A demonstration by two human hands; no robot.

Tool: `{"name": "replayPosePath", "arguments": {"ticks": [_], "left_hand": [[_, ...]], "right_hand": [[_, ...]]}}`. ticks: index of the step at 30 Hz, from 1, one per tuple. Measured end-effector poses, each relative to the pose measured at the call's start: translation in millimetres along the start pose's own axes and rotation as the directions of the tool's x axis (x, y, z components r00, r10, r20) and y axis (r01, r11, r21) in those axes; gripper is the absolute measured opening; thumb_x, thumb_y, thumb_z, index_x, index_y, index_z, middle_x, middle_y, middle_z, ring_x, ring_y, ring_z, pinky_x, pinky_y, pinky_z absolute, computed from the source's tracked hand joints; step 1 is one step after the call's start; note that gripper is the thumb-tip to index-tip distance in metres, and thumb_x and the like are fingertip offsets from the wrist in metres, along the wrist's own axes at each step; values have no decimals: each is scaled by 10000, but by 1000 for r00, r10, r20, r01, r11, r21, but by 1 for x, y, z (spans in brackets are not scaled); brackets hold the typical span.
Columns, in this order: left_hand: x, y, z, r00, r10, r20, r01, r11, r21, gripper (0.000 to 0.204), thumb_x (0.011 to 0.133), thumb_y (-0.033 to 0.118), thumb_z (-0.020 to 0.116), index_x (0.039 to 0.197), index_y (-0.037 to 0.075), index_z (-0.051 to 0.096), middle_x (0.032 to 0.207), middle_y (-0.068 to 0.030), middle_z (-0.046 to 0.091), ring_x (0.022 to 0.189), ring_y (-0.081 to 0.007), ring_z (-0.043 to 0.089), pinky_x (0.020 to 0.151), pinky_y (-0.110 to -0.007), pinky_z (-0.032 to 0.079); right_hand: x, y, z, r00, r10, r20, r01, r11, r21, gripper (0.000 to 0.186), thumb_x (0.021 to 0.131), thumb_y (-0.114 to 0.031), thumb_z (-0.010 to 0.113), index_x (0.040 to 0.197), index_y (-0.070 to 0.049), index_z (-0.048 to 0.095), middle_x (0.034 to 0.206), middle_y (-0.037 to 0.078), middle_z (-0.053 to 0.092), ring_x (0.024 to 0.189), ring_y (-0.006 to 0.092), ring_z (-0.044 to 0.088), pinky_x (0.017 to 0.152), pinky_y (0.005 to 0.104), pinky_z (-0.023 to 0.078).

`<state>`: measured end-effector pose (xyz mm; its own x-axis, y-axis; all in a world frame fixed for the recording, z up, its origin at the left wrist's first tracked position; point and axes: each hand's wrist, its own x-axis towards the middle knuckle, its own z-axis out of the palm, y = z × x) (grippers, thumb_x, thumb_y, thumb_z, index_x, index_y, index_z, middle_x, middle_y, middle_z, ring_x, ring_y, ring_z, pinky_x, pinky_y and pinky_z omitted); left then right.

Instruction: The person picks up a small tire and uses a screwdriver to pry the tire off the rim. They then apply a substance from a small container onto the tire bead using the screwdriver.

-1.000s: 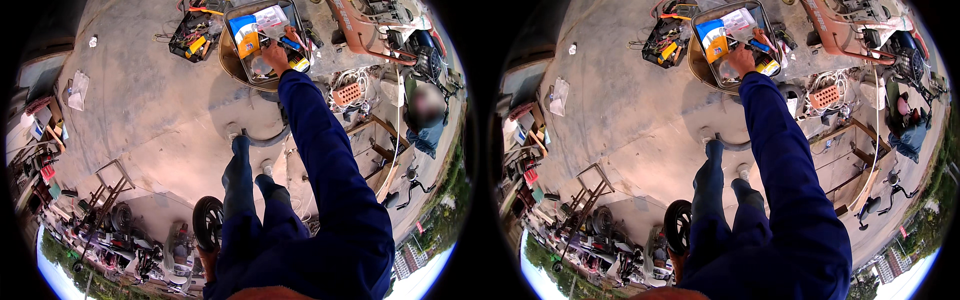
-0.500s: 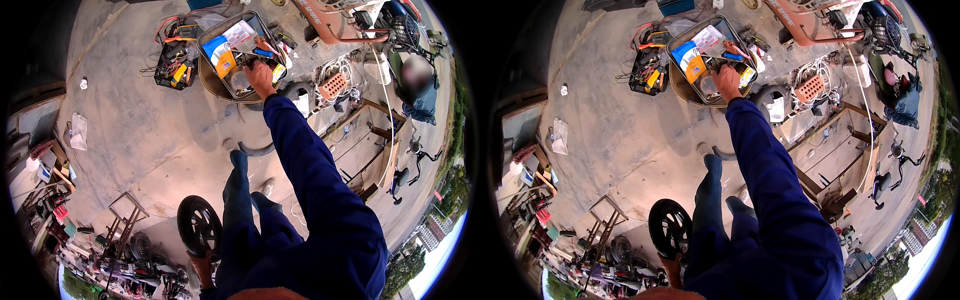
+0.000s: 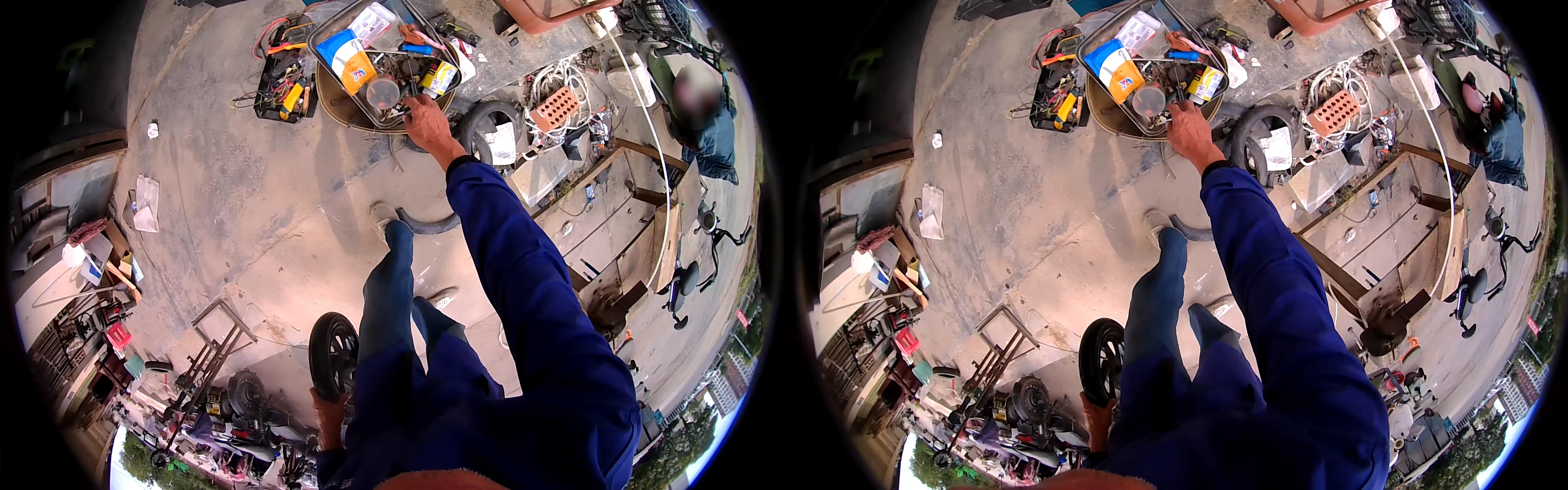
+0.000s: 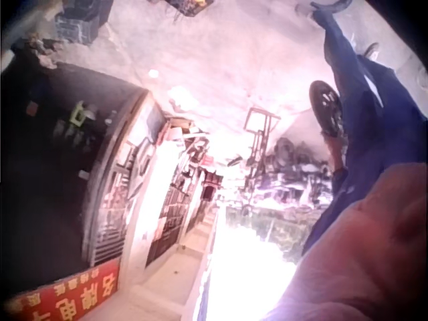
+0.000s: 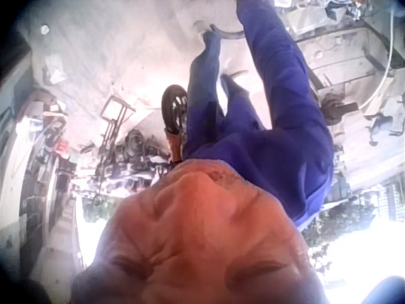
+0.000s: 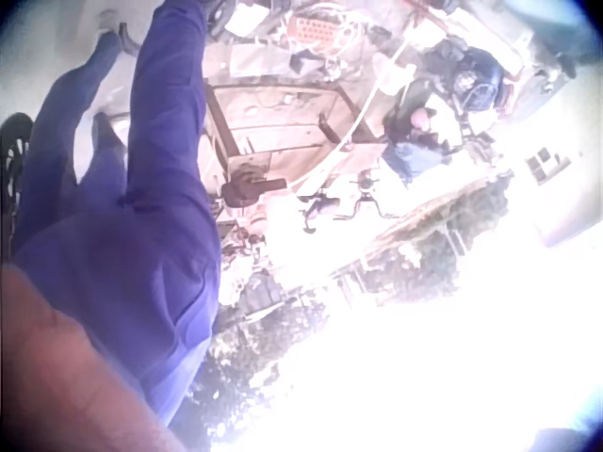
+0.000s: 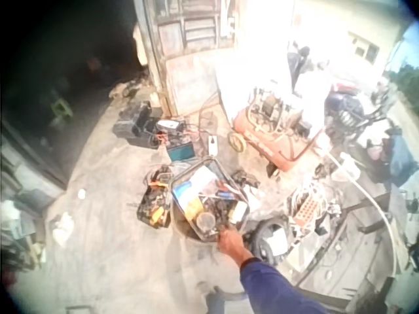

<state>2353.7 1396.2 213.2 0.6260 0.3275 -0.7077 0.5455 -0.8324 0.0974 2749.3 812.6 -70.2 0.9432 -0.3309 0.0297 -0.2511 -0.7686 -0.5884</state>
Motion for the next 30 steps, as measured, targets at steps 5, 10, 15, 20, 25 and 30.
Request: {"name": "replayPosePath", "arguments": {"ticks": [5, 10, 15, 20, 25, 30], "left_hand": [[-19, -7, -3, 960, -256, 112, 246, 964, 99, 787, 754, 394, 970, 1280, 37, 507, 1129, -296, 747, 1102, -520, 733, 881, -573, 556], [-29, -16, -3, 956, -262, 129, 259, 965, 35, 838, 763, 414, 973, 1333, 37, 487, 1124, -292, 750, 1114, -510, 739, 903, -584, 555], [-7, -21, -9, 989, -139, 42, 139, 990, -10, 811, 758, 315, 967, 1345, 16, 493, 1149, -297, 738, 1108, -494, 737, 917, -576, 554], [7, 6, -9, 997, -59, -41, 60, 997, 41, 799, 747, 233, 930, 1386, 10, 504, 1169, -312, 730, 1135, -537, 701, 968, -594, 524], [4, 48, -19, 972, 198, -127, -183, 976, 119, 789, 758, 250, 908, 1407, 20, 523, 1167, -289, 737, 1117, -525, 703, 971, -588, 521], [-18, 86, -39, 862, 489, -137, -448, 859, 247, 715, 780, 245, 872, 1387, 51, 547, 1187, -244, 731, 1083, -490, 709, 969, -557, 534]], "right_hand": [[37, 3, 38, 930, 294, 222, -240, 940, -242, 437, 1006, -126, 554, 1440, -79, 586, 1260, 362, 649, 1105, 500, 725, 930, 580, 600], [46, -7, 51, 931, 330, 157, -284, 924, -257, 403, 1021, -190, 565, 1404, -82, 626, 1330, 307, 636, 1123, 483, 726, 915, 567, 608], [9, -7, 28, 958, 287, 18, -287, 957, -37, 481, 929, -279, 795, 1356, -110, 653, 1228, 194, 686, 1110, 420, 723, 902, 537, 604], [-136, -60, -25, 913, 407, -25, -352, 818, 455, 351, 915, -195, 802, 1193, -84, 620, 1024, 138, 669, 864, 299, 689, 765, 449, 560], [-329, -96, -134, 745, 615, 258, -479, 223, 849, 195, 979, -64, 612, 1173, -43, 613, 888, 40, 625, 816, 130, 625, 716, 313, 523], [-483, -88, -326, 603, 798, -8, -150, 124, 981, 230, 1006, -13, 511, 1204, -16, 626, 1025, 106, 743, 913, 157, 689, 870, 310, 575]]}}
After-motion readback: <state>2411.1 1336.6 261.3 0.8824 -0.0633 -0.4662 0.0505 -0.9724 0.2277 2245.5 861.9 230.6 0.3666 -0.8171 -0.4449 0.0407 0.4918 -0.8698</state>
